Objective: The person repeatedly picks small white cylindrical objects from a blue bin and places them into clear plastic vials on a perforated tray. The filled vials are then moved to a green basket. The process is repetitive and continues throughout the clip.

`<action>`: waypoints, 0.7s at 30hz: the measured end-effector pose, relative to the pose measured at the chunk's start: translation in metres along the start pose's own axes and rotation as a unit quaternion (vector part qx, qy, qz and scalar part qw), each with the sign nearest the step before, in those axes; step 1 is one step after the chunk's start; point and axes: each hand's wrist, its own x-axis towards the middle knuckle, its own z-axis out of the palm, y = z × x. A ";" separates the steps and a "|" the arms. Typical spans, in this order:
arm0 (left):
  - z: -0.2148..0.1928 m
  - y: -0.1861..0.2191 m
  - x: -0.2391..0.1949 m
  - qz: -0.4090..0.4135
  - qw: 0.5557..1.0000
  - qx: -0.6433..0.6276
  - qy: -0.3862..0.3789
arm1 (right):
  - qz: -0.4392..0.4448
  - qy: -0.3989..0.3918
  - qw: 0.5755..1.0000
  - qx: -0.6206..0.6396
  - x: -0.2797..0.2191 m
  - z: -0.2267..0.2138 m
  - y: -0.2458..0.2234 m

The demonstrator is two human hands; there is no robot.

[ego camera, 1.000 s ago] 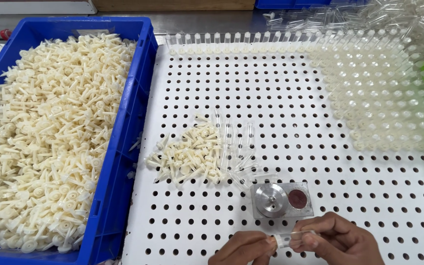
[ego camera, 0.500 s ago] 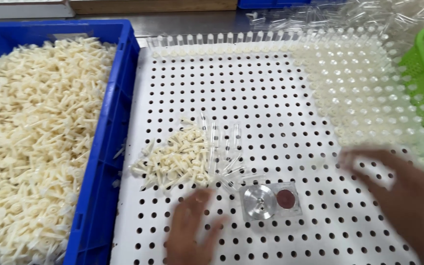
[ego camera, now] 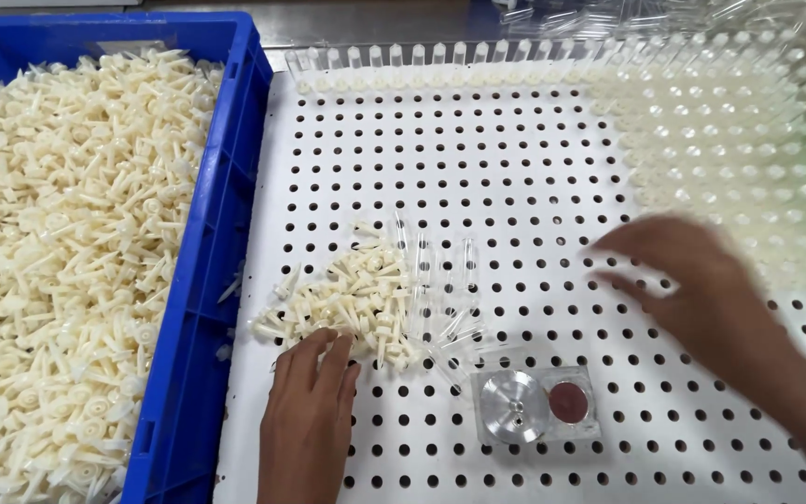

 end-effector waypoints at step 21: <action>0.092 -0.004 -0.091 -0.325 0.884 -0.336 -0.018 | 0.319 -0.188 0.926 0.075 -0.119 -0.033 -0.015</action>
